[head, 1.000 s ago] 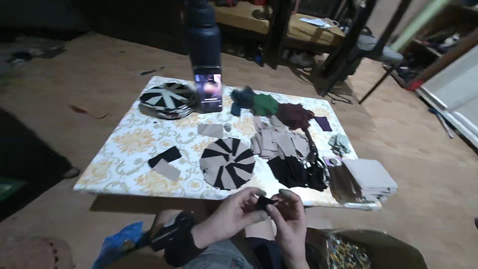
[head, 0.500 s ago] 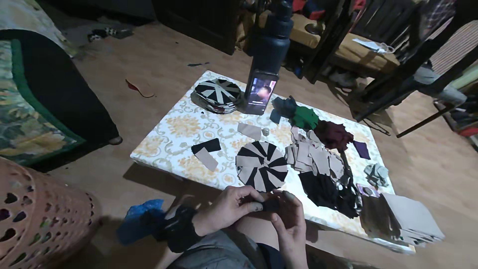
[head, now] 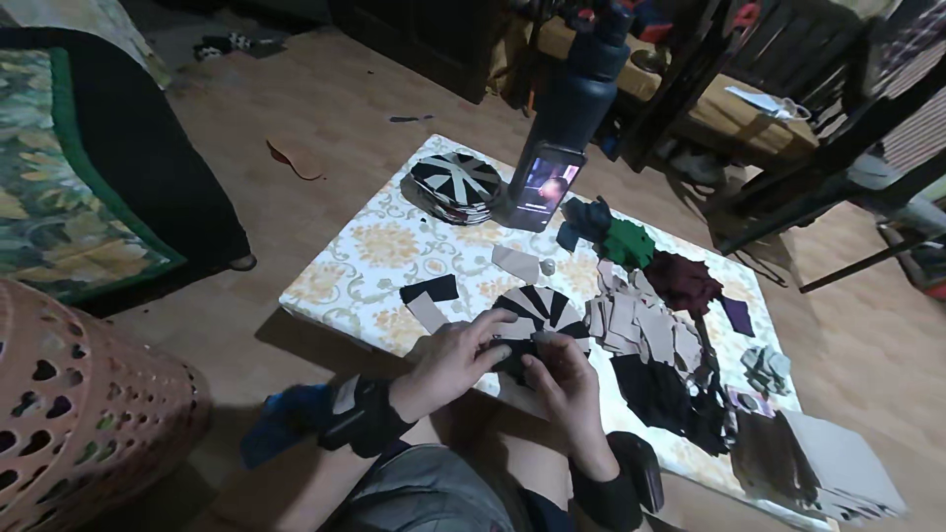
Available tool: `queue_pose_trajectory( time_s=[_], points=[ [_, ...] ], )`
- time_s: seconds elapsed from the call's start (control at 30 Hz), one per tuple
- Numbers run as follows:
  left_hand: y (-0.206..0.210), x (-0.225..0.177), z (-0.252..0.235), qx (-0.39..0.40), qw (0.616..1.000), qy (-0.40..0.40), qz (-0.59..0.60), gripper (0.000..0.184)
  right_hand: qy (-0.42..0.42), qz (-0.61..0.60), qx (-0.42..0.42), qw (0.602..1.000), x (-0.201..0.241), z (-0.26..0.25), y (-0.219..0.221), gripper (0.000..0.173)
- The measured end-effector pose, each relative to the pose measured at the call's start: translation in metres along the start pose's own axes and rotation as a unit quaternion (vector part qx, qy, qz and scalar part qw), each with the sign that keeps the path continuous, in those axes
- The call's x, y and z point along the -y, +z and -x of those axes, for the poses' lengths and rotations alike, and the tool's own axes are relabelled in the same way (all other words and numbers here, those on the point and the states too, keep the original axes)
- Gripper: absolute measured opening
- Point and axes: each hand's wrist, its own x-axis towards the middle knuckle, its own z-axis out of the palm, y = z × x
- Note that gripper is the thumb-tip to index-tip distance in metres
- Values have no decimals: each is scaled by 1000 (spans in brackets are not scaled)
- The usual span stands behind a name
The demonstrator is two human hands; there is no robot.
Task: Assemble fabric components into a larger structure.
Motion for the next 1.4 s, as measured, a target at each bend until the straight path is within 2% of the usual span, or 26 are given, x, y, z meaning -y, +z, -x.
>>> queue_pose_trajectory(
  time_s=[0.13, 0.27, 0.33, 0.47, 0.6, 0.7, 0.93, 1.4],
  points=[
    [0, -1, -14, -3, 997, -31, -73, 43, 22, 57, 9, 998, -8, -18, 0, 26],
    [0, -7, -22, 37, 983, -75, -166, 43, 53, 85, 12, 995, -14, -24, 5, 26],
    [0, -6, -23, 11, 979, -61, -195, 43, 63, 106, 19, 992, -14, -26, 5, 25],
    [-9, 8, -27, -36, 981, -63, -180, 45, 79, 125, 26, 989, -12, -30, 4, 23],
    [-15, 25, -29, -58, 988, -63, -129, 38, 107, 82, 34, 990, -11, -33, 0, 24],
    [-14, 29, -27, -75, 987, -42, -134, 33, 123, 51, 35, 990, -12, -35, -3, 24],
    [-11, 27, -25, -62, 986, -32, -154, 39, 144, 29, 41, 988, -9, -37, -5, 22],
    [-12, 29, -25, -58, 985, -30, -162, 31, 129, 48, 36, 990, -10, -36, -3, 22]
  ],
)
